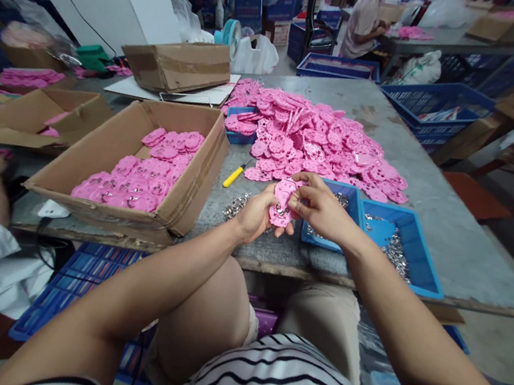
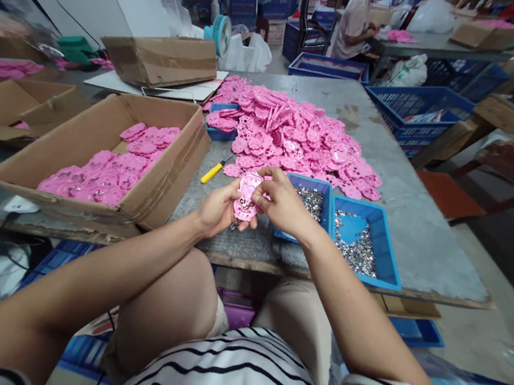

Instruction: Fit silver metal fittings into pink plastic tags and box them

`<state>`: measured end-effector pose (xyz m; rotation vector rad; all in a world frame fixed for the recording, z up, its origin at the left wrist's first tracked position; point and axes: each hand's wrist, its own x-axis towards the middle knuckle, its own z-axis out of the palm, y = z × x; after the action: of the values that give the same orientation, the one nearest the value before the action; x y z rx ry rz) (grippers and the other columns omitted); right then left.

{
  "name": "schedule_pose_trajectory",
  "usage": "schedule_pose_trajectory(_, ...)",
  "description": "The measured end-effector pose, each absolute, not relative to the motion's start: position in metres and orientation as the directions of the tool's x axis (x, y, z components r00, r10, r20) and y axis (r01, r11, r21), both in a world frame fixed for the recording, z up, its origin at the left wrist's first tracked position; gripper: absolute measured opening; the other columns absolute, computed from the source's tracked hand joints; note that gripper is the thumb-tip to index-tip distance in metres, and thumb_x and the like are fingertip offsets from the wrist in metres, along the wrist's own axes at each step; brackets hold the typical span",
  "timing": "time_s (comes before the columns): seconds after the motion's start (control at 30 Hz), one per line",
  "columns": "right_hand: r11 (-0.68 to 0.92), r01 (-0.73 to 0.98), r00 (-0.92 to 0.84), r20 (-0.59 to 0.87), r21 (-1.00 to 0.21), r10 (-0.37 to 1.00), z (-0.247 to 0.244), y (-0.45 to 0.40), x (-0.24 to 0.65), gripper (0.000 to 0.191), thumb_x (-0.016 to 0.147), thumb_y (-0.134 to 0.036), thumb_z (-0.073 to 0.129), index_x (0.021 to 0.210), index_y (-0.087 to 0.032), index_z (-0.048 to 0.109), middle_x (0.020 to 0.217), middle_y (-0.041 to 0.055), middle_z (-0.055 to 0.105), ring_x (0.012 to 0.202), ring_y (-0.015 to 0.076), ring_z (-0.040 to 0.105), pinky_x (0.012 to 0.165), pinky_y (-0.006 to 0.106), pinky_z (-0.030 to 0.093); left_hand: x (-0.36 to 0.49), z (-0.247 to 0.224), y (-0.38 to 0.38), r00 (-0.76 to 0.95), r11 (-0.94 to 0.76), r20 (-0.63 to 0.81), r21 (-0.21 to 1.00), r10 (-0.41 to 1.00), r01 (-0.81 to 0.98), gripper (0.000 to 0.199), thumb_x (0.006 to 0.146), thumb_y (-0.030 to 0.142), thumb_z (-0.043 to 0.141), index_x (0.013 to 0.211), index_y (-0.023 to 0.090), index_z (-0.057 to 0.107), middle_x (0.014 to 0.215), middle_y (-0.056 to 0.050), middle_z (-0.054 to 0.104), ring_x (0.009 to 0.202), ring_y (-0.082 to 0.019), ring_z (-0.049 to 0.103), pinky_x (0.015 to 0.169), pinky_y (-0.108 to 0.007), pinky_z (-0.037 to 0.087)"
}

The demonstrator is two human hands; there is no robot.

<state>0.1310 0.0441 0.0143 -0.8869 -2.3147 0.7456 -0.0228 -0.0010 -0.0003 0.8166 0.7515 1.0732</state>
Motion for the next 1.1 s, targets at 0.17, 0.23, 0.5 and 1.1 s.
schedule_pose_trajectory(0.17, 0.625, 0.429, -0.622, 0.288, -0.652, 0.728, 0.014, 0.044, 0.13, 0.021, 0.083, -0.019, 0.053, 0.062, -0.018, 0.053, 0.116, 0.0102, 0.053, 0.104, 0.0219, 0.053, 0.094, 0.041, 0.044, -0.022, 0.001, -0.002, 0.287, 0.273, -0.153, 0.854, 0.945, -0.443, 0.055, 0.066, 0.021, 0.044, 0.121, 0.017, 0.041, 0.078, -0.005, 0.063, 0.048, -0.019, 0.064, 0.032, -0.021, 0.037)
schedule_pose_trajectory(0.23, 0.621, 0.429, -0.616, 0.29, -0.656, 0.732, 0.013, 0.043, 0.13, 0.019, 0.082, -0.02, 0.055, 0.062, -0.019, 0.052, 0.114, 0.0102, 0.053, 0.102, 0.0218, 0.054, 0.093, 0.041, 0.044, -0.022, 0.001, -0.002, 0.284, 0.281, -0.165, 0.853, 0.945, -0.44, 0.054, 0.066, 0.021, 0.045, 0.12, 0.017, 0.042, 0.079, -0.005, 0.063, 0.049, -0.018, 0.064, 0.033, -0.02, 0.037)
schedule_pose_trajectory(0.5, 0.486, 0.369, -0.491, 0.278, -0.792, 0.825, 0.006, 0.04, 0.124, 0.016, 0.072, -0.014, 0.06, 0.059, -0.018, 0.052, 0.104, 0.0073, 0.056, 0.097, 0.021, 0.055, 0.086, 0.041, 0.047, -0.021, 0.0, -0.003, 0.267, 0.237, -0.14, 0.895, 0.954, -0.377, 0.058, 0.062, 0.018, 0.048, 0.12, 0.017, 0.041, 0.085, -0.005, 0.063, 0.055, -0.02, 0.067, 0.033, -0.022, 0.04)
schedule_pose_trajectory(1.1, 0.44, 0.124, -0.002, 0.444, -0.889, 0.896, -0.009, 0.02, 0.12, 0.02, 0.083, -0.035, 0.059, 0.069, -0.022, 0.06, 0.098, 0.0077, 0.064, 0.099, 0.0237, 0.059, 0.09, 0.044, 0.047, -0.02, 0.004, -0.007, 0.186, 0.062, -0.008, 0.957, 0.983, -0.285, 0.04, 0.066, 0.022, 0.058, 0.1, 0.019, 0.039, 0.071, 0.001, 0.066, 0.046, -0.014, 0.063, 0.036, -0.02, 0.04)
